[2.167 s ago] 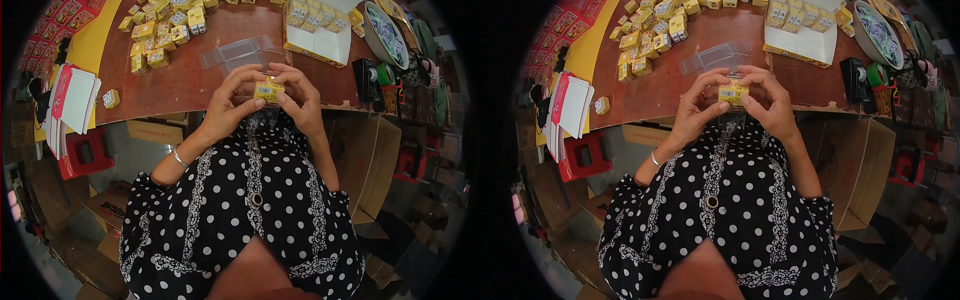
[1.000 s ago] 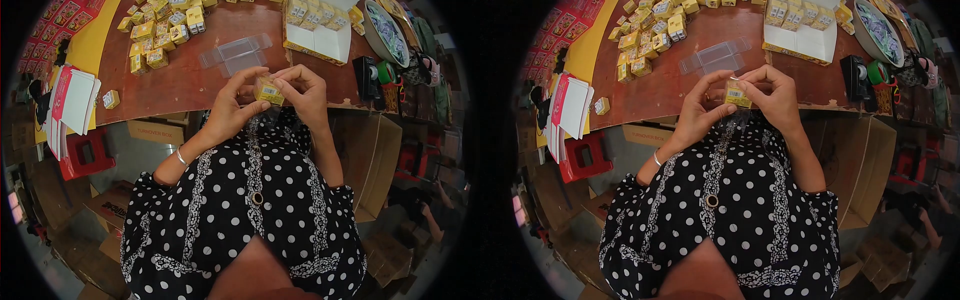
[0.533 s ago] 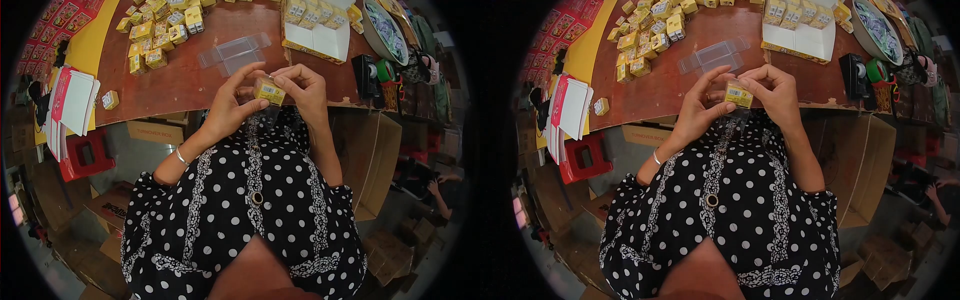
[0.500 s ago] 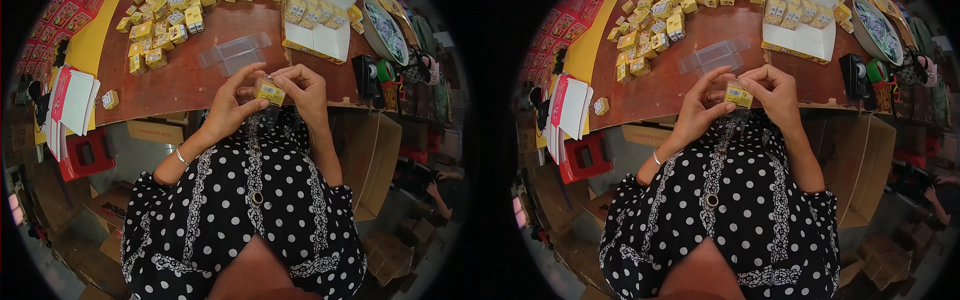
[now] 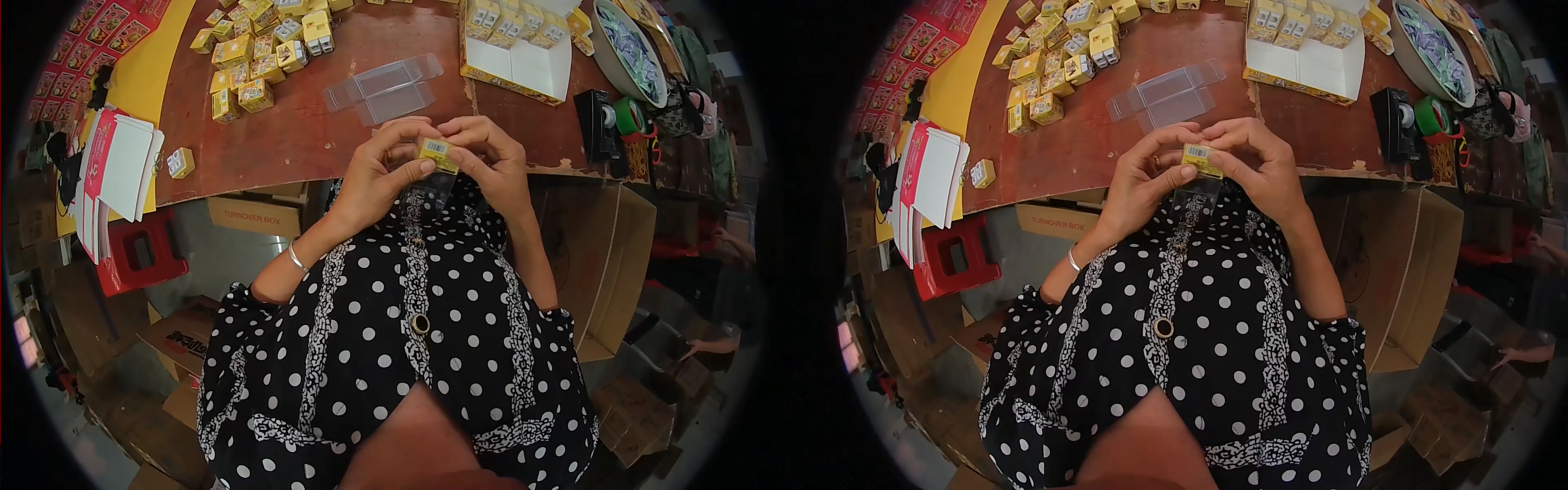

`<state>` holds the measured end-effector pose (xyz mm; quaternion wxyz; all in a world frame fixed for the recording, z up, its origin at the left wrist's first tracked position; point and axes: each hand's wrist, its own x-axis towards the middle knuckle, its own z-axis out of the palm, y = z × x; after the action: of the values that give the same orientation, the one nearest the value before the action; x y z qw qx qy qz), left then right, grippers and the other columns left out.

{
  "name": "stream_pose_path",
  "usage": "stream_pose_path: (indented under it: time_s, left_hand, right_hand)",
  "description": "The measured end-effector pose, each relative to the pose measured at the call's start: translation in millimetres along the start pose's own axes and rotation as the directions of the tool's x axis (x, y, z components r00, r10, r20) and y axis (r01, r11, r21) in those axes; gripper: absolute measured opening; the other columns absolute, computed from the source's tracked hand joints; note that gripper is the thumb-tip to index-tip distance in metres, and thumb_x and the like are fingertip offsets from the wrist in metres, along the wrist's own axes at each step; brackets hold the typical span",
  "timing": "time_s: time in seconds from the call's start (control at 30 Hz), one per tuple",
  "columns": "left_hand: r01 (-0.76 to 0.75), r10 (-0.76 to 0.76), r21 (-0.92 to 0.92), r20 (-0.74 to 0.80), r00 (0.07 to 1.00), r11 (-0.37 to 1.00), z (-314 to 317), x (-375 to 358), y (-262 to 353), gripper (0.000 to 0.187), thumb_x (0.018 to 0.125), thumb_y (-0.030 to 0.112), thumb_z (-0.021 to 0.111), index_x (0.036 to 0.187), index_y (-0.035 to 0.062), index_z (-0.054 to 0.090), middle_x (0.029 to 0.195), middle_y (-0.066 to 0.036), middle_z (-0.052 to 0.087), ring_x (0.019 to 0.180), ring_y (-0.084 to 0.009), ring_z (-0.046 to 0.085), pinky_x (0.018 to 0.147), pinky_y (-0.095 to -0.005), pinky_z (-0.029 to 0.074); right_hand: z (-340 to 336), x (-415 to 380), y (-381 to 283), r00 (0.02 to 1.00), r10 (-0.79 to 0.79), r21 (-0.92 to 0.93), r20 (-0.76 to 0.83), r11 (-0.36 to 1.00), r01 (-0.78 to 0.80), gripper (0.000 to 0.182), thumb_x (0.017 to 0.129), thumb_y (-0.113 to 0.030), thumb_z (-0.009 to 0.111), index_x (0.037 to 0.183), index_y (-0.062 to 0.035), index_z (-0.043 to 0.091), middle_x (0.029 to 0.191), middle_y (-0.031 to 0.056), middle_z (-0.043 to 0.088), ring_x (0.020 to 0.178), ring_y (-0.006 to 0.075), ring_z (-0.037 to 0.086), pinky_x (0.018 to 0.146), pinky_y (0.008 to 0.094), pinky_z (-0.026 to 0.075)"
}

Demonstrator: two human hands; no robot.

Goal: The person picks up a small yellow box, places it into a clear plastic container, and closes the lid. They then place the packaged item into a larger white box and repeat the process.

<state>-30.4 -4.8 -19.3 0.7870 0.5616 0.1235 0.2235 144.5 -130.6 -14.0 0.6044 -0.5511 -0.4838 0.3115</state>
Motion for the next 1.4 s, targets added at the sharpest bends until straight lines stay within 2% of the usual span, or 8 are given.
stream_pose_path:
  time_s: [0.27,0.4,0.47,0.83,0.97,1.03,1.23,1.4]
  left_hand:
    - [-0.111,0.110,-0.016,-0.078,0.991,0.994,0,14,0,0.034,0.090,-0.002,0.072,0.118,0.0026,0.053,0.139,-0.008,0.048,0.116,-0.0172,0.062,0.098,-0.0301,0.054]
    - [-0.158,0.138,0.456,0.078,0.987,0.876,-4,25,4,0.038,0.087,0.002,0.076,0.117,0.0044,0.053,0.128,-0.010,0.059,0.108,-0.0192,0.064,0.095,-0.0326,0.053]
    - [0.033,-0.070,0.359,0.090,0.994,0.933,16,26,24,0.049,0.086,0.002,0.076,0.129,0.0038,0.052,0.120,-0.009,0.064,0.110,-0.0194,0.064,0.095,-0.0322,0.053]
    - [0.014,-0.237,0.597,0.297,0.925,0.802,20,44,15,0.065,0.082,-0.002,0.076,0.141,0.0036,0.051,0.118,-0.006,0.056,0.111,-0.0158,0.060,0.093,-0.0312,0.054]
    - [0.127,-0.301,0.528,0.259,0.918,0.840,4,50,13,0.062,0.080,-0.005,0.072,0.139,0.0062,0.055,0.115,-0.003,0.053,0.110,-0.0148,0.060,0.093,-0.0284,0.053]
    - [0.165,-0.253,0.312,0.265,0.931,0.936,0,50,10,0.056,0.080,-0.003,0.073,0.134,0.0060,0.057,0.116,-0.003,0.053,0.111,-0.0146,0.061,0.094,-0.0282,0.052]
    - [0.212,-0.225,0.081,0.248,0.942,0.974,-34,34,-3,0.068,0.082,0.002,0.077,0.143,0.0050,0.047,0.125,-0.007,0.060,0.115,-0.0148,0.060,0.102,-0.0311,0.049]
    - [0.174,-0.181,0.053,0.178,0.967,0.983,-58,20,4,0.074,0.086,-0.005,0.073,0.150,0.0060,0.039,0.127,-0.008,0.057,0.113,-0.0137,0.060,0.098,-0.0293,0.052]
  right_hand:
    - [1,-8,1,0.978,0.208,0.109,-0.010,0.972,-0.206,0.058,0.089,-0.007,0.075,0.140,-0.0040,0.047,0.124,0.0094,0.062,0.112,0.0176,0.063,0.096,0.0303,0.052]
    - [-22,-7,-23,0.963,0.267,-0.172,0.034,0.951,-0.258,0.033,0.086,-0.006,0.072,0.118,-0.0012,0.066,0.114,0.0065,0.067,0.103,0.0147,0.066,0.090,0.0301,0.053]
    - [-32,-5,-30,0.985,0.076,-0.438,0.152,0.899,-0.002,0.036,0.082,-0.011,0.076,0.116,-0.0045,0.069,0.106,0.0077,0.069,0.097,0.0187,0.068,0.085,0.0318,0.054]
    - [-56,-16,-36,0.995,-0.020,-0.455,0.099,0.888,0.063,0.040,0.078,-0.017,0.083,0.114,-0.0059,0.070,0.106,0.0062,0.070,0.095,0.0219,0.066,0.084,0.0350,0.054]
    - [-132,-21,-58,0.746,-0.028,-0.283,-0.665,0.934,-0.218,0.018,0.094,-0.016,0.071,0.107,-0.0035,0.071,0.099,0.0020,0.072,0.086,0.0094,0.063,0.078,0.0253,0.051]
    - [-155,-19,-48,0.618,-0.099,-0.246,-0.780,0.956,-0.158,0.015,0.100,-0.015,0.065,0.098,-0.0003,0.070,0.091,0.0000,0.070,0.079,0.0066,0.060,0.073,0.0231,0.050]
    - [-107,67,-28,0.939,-0.045,-0.387,-0.340,0.917,-0.097,0.013,0.098,-0.011,0.065,0.100,0.0015,0.069,0.088,0.0037,0.071,0.080,0.0089,0.064,0.071,0.0250,0.053]
    - [-59,207,25,0.986,-0.117,-0.603,-0.119,0.798,0.022,0.028,0.092,-0.014,0.069,0.117,-0.0008,0.065,0.103,0.0133,0.071,0.092,0.0252,0.071,0.082,0.0363,0.056]
